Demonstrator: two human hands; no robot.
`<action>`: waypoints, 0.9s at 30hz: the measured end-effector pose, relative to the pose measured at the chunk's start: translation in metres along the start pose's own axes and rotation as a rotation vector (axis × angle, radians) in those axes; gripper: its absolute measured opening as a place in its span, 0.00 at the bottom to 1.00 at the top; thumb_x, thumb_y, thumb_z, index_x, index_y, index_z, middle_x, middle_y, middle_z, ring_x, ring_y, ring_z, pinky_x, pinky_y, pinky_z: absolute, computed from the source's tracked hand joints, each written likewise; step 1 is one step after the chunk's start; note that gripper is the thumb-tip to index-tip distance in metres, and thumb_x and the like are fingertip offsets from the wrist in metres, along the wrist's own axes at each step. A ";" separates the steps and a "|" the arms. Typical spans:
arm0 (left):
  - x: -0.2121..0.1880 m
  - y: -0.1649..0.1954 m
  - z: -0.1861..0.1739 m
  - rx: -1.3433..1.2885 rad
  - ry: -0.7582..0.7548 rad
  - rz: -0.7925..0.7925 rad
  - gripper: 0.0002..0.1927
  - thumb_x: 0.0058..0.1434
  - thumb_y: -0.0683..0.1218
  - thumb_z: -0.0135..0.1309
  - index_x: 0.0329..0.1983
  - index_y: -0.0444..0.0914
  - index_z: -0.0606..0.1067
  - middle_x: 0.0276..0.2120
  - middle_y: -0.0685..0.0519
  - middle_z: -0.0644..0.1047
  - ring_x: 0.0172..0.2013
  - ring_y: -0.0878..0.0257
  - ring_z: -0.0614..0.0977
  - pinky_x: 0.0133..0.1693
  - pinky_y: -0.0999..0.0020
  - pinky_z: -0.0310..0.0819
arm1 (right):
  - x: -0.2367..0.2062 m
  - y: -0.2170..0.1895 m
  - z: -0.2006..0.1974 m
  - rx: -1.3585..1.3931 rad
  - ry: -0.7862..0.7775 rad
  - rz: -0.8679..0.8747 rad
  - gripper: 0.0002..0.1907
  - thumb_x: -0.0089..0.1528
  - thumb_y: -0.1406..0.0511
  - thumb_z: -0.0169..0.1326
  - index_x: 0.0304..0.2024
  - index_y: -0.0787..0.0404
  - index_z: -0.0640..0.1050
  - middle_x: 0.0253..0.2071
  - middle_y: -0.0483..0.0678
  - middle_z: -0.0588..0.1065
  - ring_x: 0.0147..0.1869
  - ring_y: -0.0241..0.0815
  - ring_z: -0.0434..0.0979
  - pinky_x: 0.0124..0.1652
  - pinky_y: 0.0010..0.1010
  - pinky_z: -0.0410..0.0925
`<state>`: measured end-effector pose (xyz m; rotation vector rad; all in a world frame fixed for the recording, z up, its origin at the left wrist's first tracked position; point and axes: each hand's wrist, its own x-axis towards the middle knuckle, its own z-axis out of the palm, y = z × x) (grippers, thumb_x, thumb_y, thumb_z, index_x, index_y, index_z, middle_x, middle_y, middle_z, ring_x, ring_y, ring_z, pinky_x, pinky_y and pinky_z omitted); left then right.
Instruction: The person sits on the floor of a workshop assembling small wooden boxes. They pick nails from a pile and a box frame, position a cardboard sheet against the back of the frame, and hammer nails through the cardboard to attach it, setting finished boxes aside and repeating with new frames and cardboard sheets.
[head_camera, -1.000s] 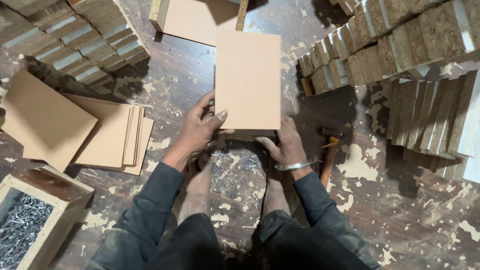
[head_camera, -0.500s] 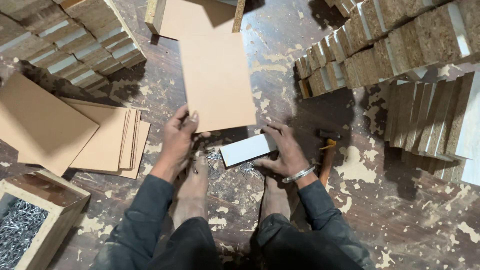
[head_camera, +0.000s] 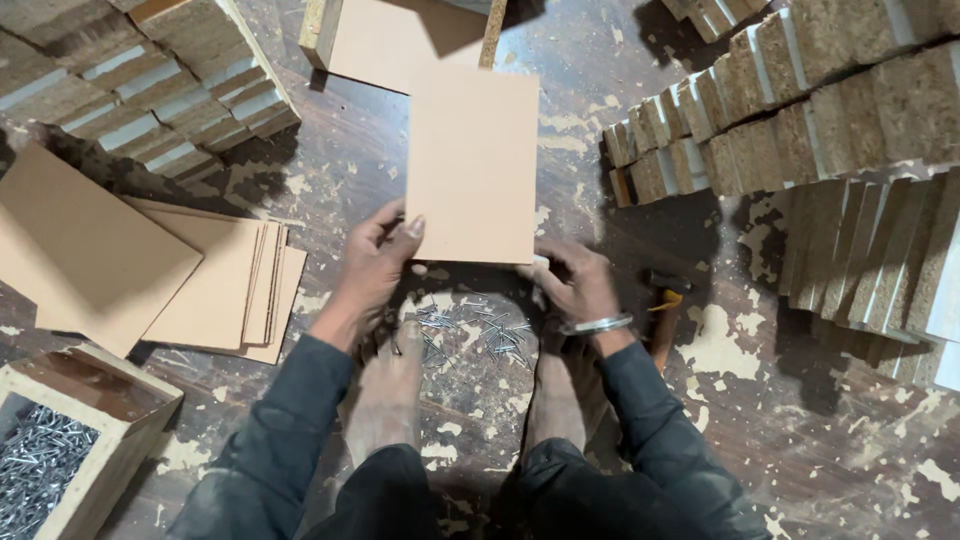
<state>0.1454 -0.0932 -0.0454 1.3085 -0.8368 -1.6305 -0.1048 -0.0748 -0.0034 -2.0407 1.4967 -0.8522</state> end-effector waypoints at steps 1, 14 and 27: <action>0.002 -0.003 0.003 -0.015 -0.012 0.017 0.21 0.67 0.46 0.56 0.62 0.37 0.76 0.42 0.52 0.82 0.34 0.71 0.79 0.29 0.78 0.74 | 0.003 -0.002 0.001 -0.021 0.007 0.011 0.16 0.59 0.63 0.65 0.50 0.58 0.83 0.42 0.53 0.82 0.43 0.48 0.84 0.43 0.36 0.76; 0.017 0.002 0.006 0.366 -0.047 0.342 0.18 0.73 0.49 0.55 0.60 0.35 0.77 0.39 0.52 0.79 0.39 0.71 0.75 0.43 0.75 0.72 | 0.012 -0.004 0.003 0.105 0.014 0.063 0.29 0.54 0.59 0.70 0.56 0.58 0.77 0.48 0.53 0.81 0.50 0.46 0.83 0.47 0.35 0.77; -0.007 -0.010 0.002 0.679 0.090 0.496 0.28 0.59 0.47 0.64 0.60 0.36 0.71 0.44 0.45 0.79 0.37 0.60 0.83 0.36 0.64 0.83 | -0.008 0.003 0.009 -0.181 0.223 0.030 0.18 0.56 0.62 0.70 0.45 0.61 0.81 0.38 0.53 0.80 0.39 0.46 0.82 0.38 0.34 0.76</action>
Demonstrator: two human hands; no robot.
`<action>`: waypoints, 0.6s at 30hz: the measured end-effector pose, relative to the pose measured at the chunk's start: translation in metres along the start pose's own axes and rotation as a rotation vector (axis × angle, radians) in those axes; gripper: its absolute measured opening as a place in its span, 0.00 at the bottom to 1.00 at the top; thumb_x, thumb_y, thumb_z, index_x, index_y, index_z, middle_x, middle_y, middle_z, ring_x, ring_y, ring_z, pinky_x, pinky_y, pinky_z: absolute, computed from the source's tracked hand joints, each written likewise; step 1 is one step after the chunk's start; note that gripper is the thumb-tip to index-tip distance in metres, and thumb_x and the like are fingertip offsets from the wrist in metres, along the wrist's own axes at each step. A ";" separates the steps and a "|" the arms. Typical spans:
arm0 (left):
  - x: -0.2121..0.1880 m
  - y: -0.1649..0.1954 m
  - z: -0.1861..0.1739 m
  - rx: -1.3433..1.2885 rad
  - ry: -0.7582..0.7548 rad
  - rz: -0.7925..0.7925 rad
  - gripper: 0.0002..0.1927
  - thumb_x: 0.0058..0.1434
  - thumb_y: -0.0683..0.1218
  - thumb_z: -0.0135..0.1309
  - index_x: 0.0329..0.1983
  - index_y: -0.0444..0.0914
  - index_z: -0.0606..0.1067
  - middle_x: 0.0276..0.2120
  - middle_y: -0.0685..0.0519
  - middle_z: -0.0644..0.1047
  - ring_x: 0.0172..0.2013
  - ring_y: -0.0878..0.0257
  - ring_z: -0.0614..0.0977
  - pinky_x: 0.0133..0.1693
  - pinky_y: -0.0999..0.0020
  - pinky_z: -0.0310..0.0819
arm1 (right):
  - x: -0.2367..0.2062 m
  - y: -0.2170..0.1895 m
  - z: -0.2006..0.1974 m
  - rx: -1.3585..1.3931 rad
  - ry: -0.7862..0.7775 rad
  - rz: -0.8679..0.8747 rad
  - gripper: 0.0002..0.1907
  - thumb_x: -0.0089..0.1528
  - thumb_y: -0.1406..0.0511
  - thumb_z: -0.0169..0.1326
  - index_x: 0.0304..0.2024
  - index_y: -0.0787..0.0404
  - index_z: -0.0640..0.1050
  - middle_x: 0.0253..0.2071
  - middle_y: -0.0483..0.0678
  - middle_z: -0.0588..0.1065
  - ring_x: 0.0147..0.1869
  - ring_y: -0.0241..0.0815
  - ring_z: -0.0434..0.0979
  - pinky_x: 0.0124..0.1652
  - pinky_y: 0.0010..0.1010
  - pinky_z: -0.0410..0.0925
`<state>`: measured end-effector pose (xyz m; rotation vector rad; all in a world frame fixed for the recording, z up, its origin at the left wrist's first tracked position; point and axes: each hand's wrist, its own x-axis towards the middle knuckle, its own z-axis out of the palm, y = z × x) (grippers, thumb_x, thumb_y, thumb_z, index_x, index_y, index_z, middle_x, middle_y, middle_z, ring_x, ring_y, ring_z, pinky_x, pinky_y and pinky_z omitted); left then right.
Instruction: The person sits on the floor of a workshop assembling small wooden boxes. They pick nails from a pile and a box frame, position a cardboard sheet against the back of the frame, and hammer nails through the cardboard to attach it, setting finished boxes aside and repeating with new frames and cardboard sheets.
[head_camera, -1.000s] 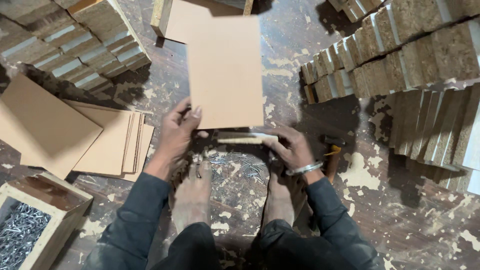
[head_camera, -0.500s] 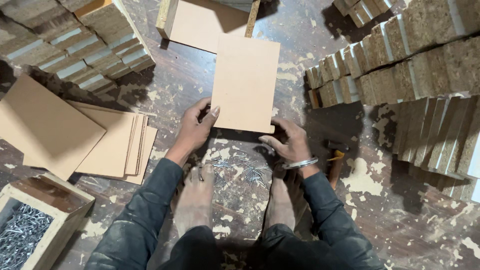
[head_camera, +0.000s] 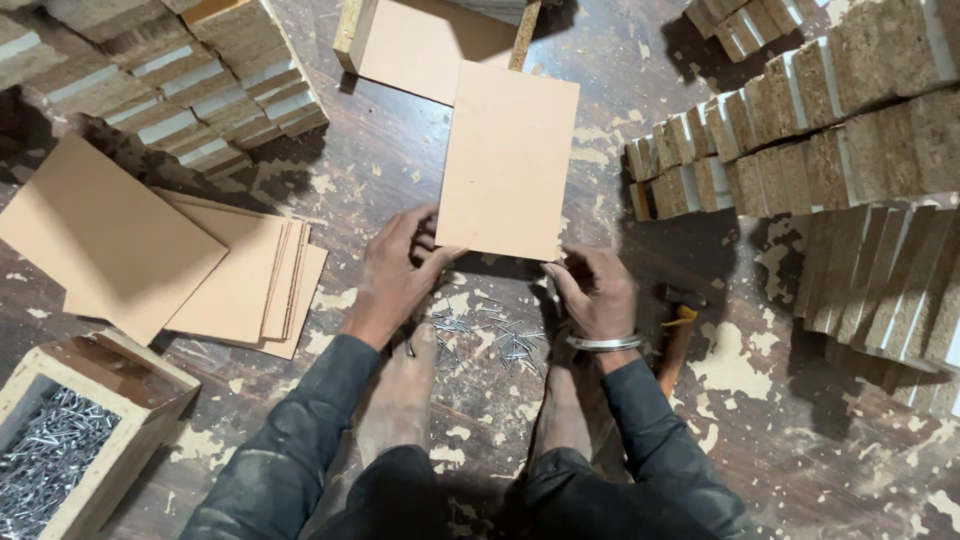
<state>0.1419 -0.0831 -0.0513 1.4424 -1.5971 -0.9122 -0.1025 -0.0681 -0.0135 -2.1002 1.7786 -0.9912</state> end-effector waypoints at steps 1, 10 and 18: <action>-0.004 -0.001 -0.002 0.086 0.033 0.107 0.25 0.61 0.47 0.62 0.60 0.37 0.72 0.45 0.44 0.79 0.39 0.57 0.83 0.39 0.61 0.82 | -0.002 0.000 0.000 -0.021 0.006 -0.004 0.16 0.57 0.62 0.70 0.45 0.61 0.81 0.37 0.52 0.80 0.38 0.47 0.82 0.38 0.35 0.75; -0.006 -0.008 -0.003 0.373 -0.051 0.210 0.15 0.67 0.47 0.58 0.54 0.38 0.75 0.39 0.44 0.80 0.37 0.48 0.83 0.39 0.54 0.80 | -0.005 -0.005 0.003 -0.112 -0.016 -0.011 0.10 0.62 0.63 0.65 0.41 0.62 0.82 0.35 0.53 0.80 0.34 0.49 0.81 0.35 0.36 0.74; 0.023 -0.006 -0.007 0.475 -0.250 0.189 0.14 0.68 0.54 0.51 0.41 0.38 0.73 0.33 0.48 0.79 0.30 0.58 0.82 0.33 0.60 0.81 | 0.008 0.001 -0.001 -0.019 -0.069 -0.036 0.07 0.62 0.65 0.64 0.39 0.63 0.82 0.35 0.54 0.80 0.34 0.49 0.82 0.35 0.35 0.74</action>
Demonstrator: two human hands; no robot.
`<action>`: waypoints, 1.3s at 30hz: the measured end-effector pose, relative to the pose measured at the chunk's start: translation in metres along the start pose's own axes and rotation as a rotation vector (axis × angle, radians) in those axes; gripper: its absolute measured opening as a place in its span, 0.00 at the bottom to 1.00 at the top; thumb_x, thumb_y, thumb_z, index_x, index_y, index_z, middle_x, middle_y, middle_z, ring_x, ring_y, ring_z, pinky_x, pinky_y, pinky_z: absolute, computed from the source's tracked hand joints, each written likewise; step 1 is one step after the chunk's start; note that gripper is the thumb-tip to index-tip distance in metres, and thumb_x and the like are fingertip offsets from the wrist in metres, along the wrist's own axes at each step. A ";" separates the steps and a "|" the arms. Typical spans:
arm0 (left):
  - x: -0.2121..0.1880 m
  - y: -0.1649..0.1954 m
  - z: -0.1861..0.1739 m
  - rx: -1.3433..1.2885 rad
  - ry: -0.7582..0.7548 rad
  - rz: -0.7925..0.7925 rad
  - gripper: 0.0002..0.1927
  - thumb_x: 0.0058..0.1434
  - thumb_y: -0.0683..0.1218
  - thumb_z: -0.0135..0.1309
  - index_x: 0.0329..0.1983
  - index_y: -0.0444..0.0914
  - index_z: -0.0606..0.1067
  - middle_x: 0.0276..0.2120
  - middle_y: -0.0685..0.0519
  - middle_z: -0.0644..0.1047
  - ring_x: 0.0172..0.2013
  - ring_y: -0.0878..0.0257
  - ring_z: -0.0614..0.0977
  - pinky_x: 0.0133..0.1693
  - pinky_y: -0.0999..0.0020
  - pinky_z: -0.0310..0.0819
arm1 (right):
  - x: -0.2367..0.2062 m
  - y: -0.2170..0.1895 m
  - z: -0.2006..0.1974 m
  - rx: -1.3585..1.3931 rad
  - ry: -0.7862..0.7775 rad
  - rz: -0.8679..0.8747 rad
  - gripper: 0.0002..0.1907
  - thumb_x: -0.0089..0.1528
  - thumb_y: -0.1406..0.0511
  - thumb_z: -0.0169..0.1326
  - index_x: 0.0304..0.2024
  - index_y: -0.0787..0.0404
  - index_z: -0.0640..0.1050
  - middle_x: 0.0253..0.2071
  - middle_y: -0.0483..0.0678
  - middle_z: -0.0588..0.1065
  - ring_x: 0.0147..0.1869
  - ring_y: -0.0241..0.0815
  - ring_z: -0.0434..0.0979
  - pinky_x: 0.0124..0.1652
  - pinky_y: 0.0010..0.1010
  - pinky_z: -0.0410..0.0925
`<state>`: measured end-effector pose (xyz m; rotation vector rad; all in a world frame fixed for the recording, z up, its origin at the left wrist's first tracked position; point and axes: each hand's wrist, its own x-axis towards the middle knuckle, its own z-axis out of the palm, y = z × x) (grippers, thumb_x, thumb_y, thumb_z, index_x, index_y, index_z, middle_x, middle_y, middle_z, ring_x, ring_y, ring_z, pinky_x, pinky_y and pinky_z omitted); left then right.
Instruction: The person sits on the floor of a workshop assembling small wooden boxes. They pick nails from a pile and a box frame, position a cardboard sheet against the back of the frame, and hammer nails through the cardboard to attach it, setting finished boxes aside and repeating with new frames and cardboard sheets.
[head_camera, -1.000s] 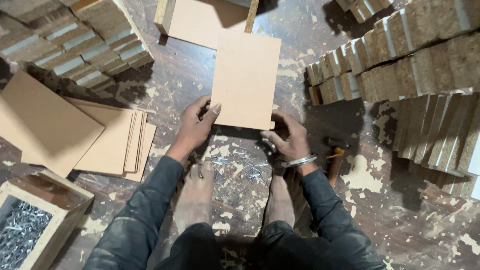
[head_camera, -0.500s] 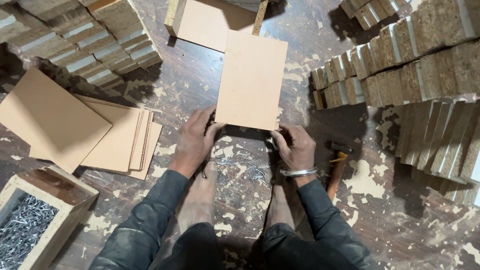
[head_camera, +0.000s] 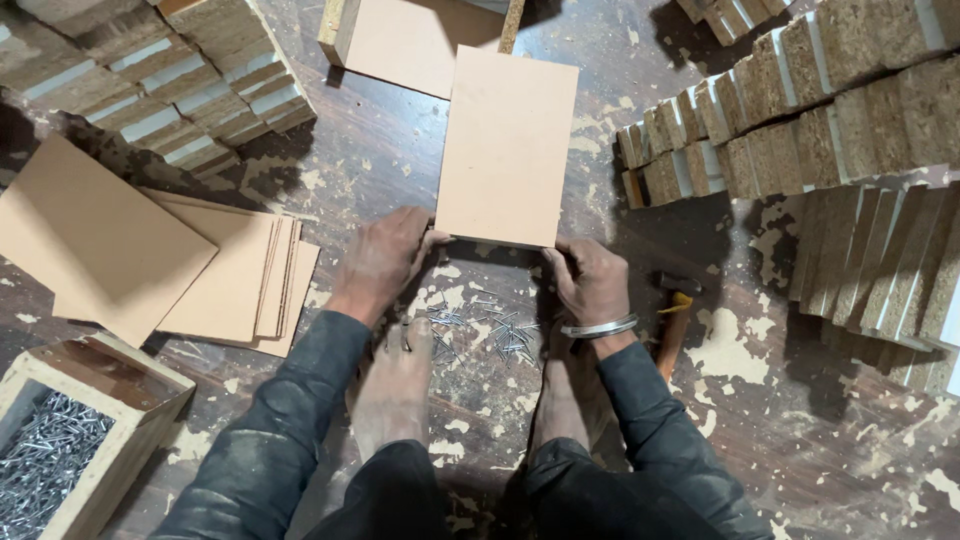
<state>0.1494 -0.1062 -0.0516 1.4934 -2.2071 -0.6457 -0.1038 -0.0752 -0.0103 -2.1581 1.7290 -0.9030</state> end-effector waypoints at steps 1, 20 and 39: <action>0.002 0.000 -0.002 0.020 -0.058 -0.024 0.15 0.69 0.55 0.50 0.40 0.38 0.72 0.32 0.48 0.78 0.29 0.58 0.82 0.32 0.61 0.81 | 0.000 0.001 -0.001 -0.010 -0.002 -0.033 0.07 0.63 0.65 0.63 0.39 0.63 0.81 0.35 0.54 0.80 0.35 0.50 0.82 0.35 0.36 0.74; -0.002 0.000 -0.001 0.087 -0.066 -0.005 0.17 0.69 0.54 0.52 0.33 0.36 0.75 0.28 0.43 0.80 0.28 0.49 0.83 0.32 0.53 0.78 | 0.007 0.010 -0.003 -0.065 -0.110 -0.060 0.05 0.60 0.66 0.63 0.35 0.62 0.82 0.32 0.54 0.80 0.33 0.50 0.82 0.36 0.36 0.76; -0.002 0.007 -0.006 0.225 -0.251 -0.066 0.04 0.67 0.43 0.54 0.41 0.38 0.74 0.22 0.46 0.77 0.23 0.53 0.79 0.31 0.56 0.79 | 0.024 -0.001 -0.009 -0.113 -0.247 0.034 0.09 0.62 0.58 0.64 0.35 0.57 0.85 0.31 0.47 0.82 0.27 0.40 0.80 0.30 0.31 0.75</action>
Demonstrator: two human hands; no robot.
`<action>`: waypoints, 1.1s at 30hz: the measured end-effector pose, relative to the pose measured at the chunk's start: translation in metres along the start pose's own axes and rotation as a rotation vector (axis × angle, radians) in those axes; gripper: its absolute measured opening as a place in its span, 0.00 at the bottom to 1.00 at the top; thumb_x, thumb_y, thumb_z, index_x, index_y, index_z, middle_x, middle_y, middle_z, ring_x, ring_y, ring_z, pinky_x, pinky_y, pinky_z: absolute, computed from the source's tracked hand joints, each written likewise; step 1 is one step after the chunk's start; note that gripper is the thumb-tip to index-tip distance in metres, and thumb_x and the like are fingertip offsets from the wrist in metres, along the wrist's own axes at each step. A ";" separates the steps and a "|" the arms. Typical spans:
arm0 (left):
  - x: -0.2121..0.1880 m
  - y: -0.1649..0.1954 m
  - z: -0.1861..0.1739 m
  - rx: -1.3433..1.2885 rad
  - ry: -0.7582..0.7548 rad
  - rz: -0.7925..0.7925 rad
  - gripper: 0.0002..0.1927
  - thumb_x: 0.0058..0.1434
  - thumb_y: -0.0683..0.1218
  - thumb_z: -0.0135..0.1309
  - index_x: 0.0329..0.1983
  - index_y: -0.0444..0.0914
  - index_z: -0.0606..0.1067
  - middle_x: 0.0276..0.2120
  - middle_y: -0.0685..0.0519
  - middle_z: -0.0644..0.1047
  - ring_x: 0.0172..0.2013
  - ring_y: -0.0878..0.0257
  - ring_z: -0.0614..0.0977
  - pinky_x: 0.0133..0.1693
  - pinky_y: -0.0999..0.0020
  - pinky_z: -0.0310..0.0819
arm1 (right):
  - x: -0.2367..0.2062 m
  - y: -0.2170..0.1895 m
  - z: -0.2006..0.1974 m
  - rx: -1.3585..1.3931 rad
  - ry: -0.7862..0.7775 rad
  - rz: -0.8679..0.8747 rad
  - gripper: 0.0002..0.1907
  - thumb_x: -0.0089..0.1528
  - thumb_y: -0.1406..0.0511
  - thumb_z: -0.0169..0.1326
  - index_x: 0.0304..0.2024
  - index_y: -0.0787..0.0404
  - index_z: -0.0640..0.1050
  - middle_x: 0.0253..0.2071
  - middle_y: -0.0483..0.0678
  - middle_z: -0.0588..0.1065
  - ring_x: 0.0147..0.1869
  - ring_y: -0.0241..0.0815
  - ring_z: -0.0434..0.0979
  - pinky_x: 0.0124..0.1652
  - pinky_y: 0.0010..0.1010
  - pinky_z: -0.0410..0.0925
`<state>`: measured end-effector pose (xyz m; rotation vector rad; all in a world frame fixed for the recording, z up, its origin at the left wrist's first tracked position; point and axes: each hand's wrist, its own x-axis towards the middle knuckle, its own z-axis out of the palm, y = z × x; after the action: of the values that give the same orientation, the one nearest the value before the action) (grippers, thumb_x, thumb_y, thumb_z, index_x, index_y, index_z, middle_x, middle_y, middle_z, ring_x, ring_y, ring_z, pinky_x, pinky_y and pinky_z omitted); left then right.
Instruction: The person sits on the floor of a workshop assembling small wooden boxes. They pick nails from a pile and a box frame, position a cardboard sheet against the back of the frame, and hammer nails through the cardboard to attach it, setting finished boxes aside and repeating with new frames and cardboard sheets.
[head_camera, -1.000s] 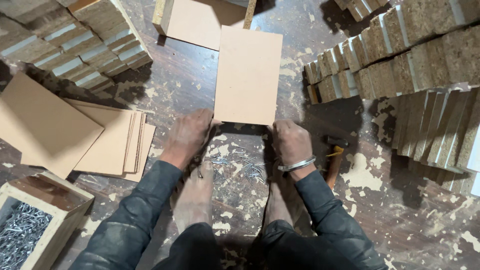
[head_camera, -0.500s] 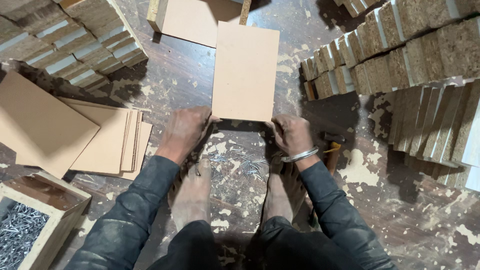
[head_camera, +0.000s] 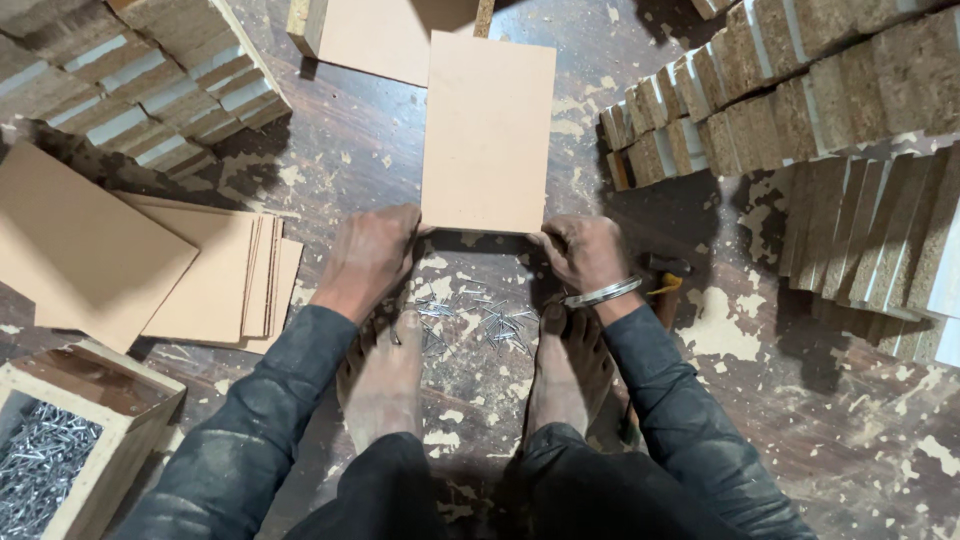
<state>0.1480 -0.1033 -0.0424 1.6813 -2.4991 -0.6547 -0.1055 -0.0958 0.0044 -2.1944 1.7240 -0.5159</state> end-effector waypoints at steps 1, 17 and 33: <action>0.001 0.000 0.000 0.011 -0.013 -0.012 0.04 0.67 0.43 0.53 0.42 0.38 0.74 0.22 0.46 0.77 0.24 0.52 0.79 0.31 0.56 0.79 | 0.000 0.000 0.000 -0.002 -0.005 0.014 0.09 0.62 0.58 0.64 0.36 0.56 0.86 0.31 0.47 0.82 0.26 0.40 0.80 0.29 0.32 0.74; -0.008 0.003 0.013 -0.179 0.075 -0.068 0.10 0.72 0.47 0.49 0.45 0.36 0.75 0.35 0.45 0.81 0.32 0.52 0.85 0.35 0.55 0.81 | -0.004 0.007 -0.001 -0.040 0.023 -0.067 0.08 0.64 0.58 0.63 0.37 0.54 0.86 0.33 0.46 0.83 0.30 0.38 0.82 0.33 0.31 0.76; -0.050 0.018 0.033 -0.197 0.299 -0.089 0.14 0.70 0.54 0.52 0.45 0.39 0.78 0.32 0.49 0.79 0.27 0.58 0.80 0.30 0.62 0.78 | -0.065 0.038 0.003 0.230 -0.023 0.290 0.13 0.64 0.57 0.58 0.48 0.55 0.83 0.37 0.47 0.83 0.32 0.38 0.85 0.30 0.30 0.78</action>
<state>0.1436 -0.0430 -0.0565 1.6844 -2.0969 -0.5847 -0.1505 -0.0417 -0.0213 -1.7511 1.8287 -0.5785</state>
